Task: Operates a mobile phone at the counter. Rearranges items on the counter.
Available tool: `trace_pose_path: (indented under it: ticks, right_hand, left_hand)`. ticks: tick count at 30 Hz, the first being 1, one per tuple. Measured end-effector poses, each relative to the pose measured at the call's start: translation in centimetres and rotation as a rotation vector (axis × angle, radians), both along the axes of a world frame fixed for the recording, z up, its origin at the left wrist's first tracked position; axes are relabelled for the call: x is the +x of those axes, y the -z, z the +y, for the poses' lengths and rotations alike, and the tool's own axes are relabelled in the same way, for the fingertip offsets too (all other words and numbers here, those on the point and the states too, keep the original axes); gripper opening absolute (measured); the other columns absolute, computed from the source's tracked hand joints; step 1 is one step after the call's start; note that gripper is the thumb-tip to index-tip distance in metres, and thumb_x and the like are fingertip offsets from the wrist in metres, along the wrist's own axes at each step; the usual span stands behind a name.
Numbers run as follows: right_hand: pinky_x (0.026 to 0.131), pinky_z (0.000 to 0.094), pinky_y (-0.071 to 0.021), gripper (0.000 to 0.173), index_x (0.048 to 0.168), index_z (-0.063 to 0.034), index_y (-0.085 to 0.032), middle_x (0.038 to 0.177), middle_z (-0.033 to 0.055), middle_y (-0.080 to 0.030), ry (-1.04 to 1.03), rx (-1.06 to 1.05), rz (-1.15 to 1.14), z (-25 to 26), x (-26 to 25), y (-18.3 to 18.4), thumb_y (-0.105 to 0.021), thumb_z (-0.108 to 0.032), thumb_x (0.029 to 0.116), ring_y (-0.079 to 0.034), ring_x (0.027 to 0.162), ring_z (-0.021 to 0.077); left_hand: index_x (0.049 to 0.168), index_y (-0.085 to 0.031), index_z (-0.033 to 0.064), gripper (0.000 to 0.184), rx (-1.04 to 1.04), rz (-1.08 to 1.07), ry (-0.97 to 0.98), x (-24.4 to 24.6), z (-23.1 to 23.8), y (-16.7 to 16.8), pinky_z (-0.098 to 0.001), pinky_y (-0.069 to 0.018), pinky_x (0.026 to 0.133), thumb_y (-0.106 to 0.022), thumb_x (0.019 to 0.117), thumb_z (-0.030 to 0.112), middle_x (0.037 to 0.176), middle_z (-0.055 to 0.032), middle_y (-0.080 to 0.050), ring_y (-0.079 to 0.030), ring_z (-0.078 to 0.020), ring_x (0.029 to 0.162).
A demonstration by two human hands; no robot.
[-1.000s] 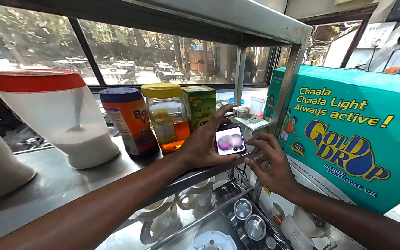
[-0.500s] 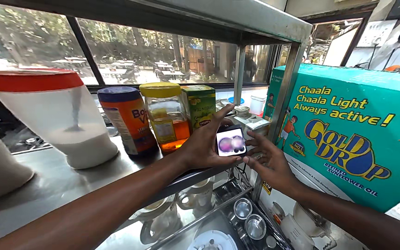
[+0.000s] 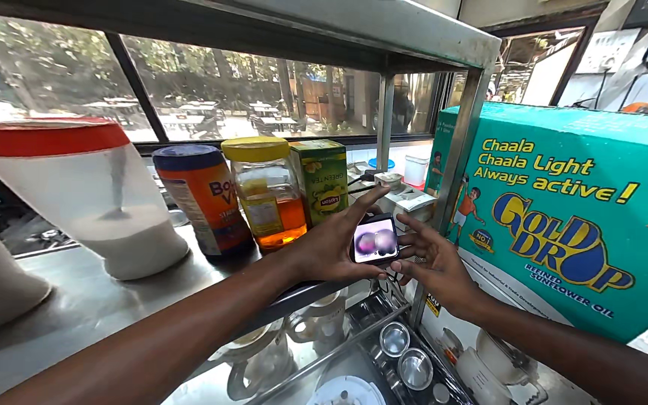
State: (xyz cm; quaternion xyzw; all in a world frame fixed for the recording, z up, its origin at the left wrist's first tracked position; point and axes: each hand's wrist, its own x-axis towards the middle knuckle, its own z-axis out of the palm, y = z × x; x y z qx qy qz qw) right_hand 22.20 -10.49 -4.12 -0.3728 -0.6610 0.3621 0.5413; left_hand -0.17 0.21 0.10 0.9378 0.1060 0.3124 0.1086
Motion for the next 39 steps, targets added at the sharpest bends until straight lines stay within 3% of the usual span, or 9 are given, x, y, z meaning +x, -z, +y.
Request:
trace_pose_path:
  ticks: [10,14,17,20,25,30,39]
  right_hand:
    - [0.066,0.0387,-0.0651,0.068,0.152,-0.0190,-0.050,0.124,0.0123,-0.066,-0.029,-0.038,0.042,0.61,0.07,0.11,-0.072,0.003,0.0916,-0.072,0.092,0.0279]
    - [0.060,0.0378,-0.0638,0.075,0.153,-0.0267,-0.047,0.122,0.0116,-0.066,-0.021,-0.052,0.029,0.08,-0.01,-0.06,-0.074,0.004,0.0900,-0.071,0.085,0.0272]
    - [0.058,0.0371,-0.0633,0.085,0.157,-0.0320,-0.039,0.121,0.0120,-0.065,-0.011,-0.060,0.044,0.04,-0.12,-0.11,-0.076,0.004,0.0882,-0.071,0.082,0.0278]
    - [0.057,0.0357,-0.0625,0.090,0.159,-0.0348,-0.034,0.121,0.0120,-0.065,-0.012,-0.047,0.036,-0.02,-0.05,-0.09,-0.076,0.002,0.0884,-0.071,0.081,0.0276]
    - [0.056,0.0338,-0.0620,0.085,0.160,-0.0323,-0.030,0.122,0.0112,-0.065,-0.021,0.042,-0.035,0.22,0.03,0.12,-0.074,-0.007,0.0923,-0.071,0.082,0.0255]
    - [0.056,0.0308,-0.0613,0.078,0.159,-0.0308,-0.032,0.124,0.0054,-0.066,0.022,0.094,-0.113,0.16,-0.01,0.22,-0.073,-0.013,0.0949,-0.071,0.082,0.0211]
    - [0.053,0.0319,-0.0604,0.076,0.160,-0.0323,-0.032,0.135,0.0055,-0.060,0.004,0.068,-0.090,-0.06,0.05,-0.15,-0.070,-0.015,0.0966,-0.070,0.079,0.0219]
  left_hand:
    - [0.164,-0.007,0.0236,0.134,-0.057,-0.018,-0.036,0.05,-0.07,-0.02,-0.0296,-0.0600,0.094,-0.095,0.0647,0.044,0.132,0.0001,-0.060,-0.066,-0.0077,0.111]
    - [0.164,-0.008,0.0203,0.135,-0.039,-0.029,-0.046,0.14,-0.06,0.02,-0.0292,-0.0594,0.094,-0.095,0.0632,0.043,0.132,-0.0010,-0.059,-0.065,-0.0081,0.111]
    - [0.164,-0.008,0.0201,0.134,-0.051,-0.021,-0.051,0.18,-0.12,-0.11,-0.0291,-0.0591,0.095,-0.095,0.0632,0.041,0.131,-0.0011,-0.059,-0.065,-0.0083,0.111]
    - [0.164,-0.007,0.0210,0.133,-0.068,-0.011,-0.060,0.25,-0.25,-0.12,-0.0275,-0.0611,0.090,-0.094,0.0654,0.040,0.124,0.0007,-0.065,-0.068,-0.0053,0.104]
    - [0.163,-0.008,0.0199,0.131,-0.052,-0.018,-0.075,0.16,-0.15,-0.09,-0.0274,-0.0616,0.089,-0.093,0.0661,0.042,0.120,0.0021,-0.066,-0.069,-0.0042,0.101]
    - [0.163,-0.009,0.0192,0.130,-0.029,-0.085,-0.063,0.07,0.06,-0.08,-0.0300,-0.0608,0.092,-0.092,0.0664,0.042,0.125,-0.0014,-0.064,-0.067,-0.0077,0.107]
    - [0.163,-0.010,0.0194,0.129,0.031,-0.080,-0.116,0.04,-0.30,-0.22,-0.0334,-0.0588,0.097,-0.091,0.0665,0.045,0.132,-0.0014,-0.062,-0.065,-0.0086,0.115]
